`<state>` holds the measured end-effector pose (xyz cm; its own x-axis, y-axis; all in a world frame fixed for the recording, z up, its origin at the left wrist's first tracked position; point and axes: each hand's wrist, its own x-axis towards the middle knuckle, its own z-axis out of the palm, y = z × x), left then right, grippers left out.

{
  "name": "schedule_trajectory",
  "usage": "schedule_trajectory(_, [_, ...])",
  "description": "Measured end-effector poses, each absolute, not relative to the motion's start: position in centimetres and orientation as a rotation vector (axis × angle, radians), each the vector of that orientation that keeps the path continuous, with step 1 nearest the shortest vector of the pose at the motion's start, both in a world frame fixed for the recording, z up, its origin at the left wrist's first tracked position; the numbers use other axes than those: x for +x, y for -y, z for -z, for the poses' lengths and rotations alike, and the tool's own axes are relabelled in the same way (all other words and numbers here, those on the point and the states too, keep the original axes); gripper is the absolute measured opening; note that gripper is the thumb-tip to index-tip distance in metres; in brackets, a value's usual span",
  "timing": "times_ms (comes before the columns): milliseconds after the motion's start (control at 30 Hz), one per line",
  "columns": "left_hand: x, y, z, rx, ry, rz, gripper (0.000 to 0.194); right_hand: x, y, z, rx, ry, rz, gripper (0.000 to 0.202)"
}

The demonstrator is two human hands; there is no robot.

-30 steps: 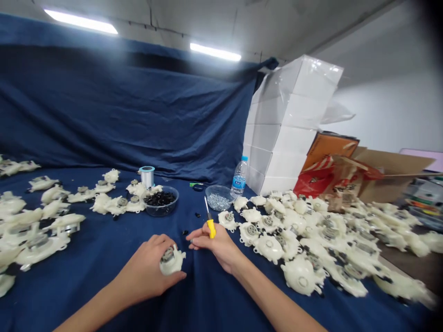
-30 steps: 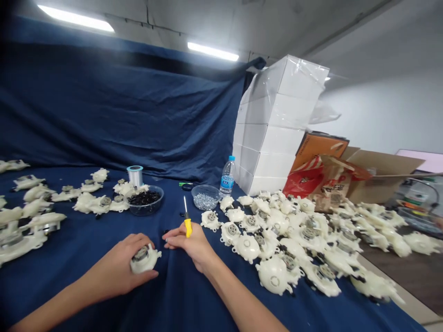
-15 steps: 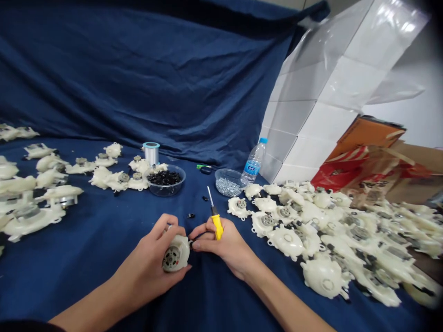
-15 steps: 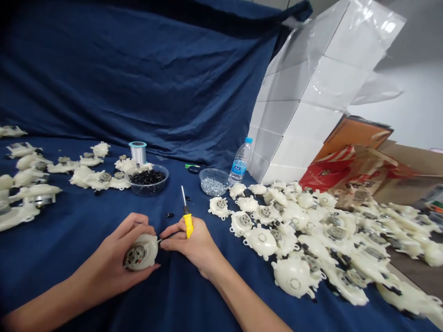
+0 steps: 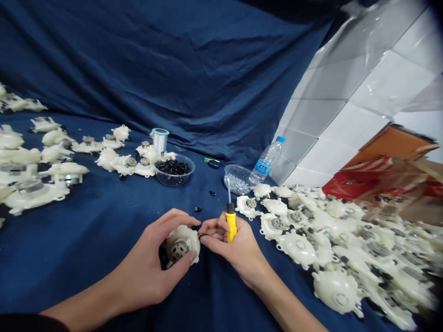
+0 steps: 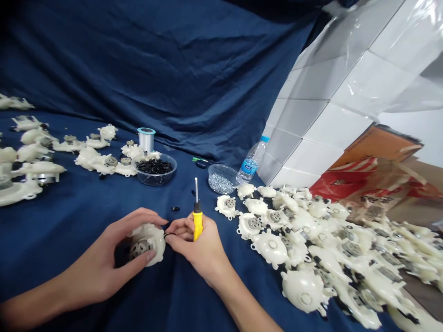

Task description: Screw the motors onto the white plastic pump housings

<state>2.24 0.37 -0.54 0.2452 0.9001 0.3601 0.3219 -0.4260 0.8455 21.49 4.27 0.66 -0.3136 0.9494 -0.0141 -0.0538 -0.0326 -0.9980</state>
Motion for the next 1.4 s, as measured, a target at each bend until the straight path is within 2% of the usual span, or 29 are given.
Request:
schedule_trajectory(133, [2.4, -0.7, 0.4, 1.435, -1.052, -1.008, 0.029, 21.7, -4.4, -1.2, -0.973, 1.456, -1.408, 0.048])
schedule_trajectory(267, [2.6, -1.3, 0.3, 1.302, -0.928, -0.960, 0.021, 21.5, -3.5, -1.8, -0.921, 1.557, -1.302, 0.044])
schedule_trajectory(500, [2.8, -1.7, 0.6, 1.203, -0.841, -0.921, 0.034, 21.4, -2.8, -1.8, -0.889, 1.591, -1.268, 0.035])
schedule_trajectory(767, [3.3, -1.5, 0.6, 1.173, -0.960, -0.983, 0.028, 21.1, -3.1, -1.4, -0.914, 1.469, -1.235, 0.052])
schedule_trajectory(1133, [3.4, -1.5, 0.7, 1.288, -1.086, -1.027, 0.023, 20.7, -3.3, -1.1, -1.045, 1.431, -1.101, 0.054])
schedule_trajectory(1300, [3.5, -1.8, 1.0, 1.160, -1.110, -1.023, 0.022, 20.6, -3.1, -0.7, -1.063, 1.472, -1.112, 0.052])
schedule_trajectory(1400, [3.5, -1.9, 1.0, 0.952, -1.080, -1.021, 0.027, 21.8, -3.8, -1.6, -1.095, 1.498, -0.953, 0.054])
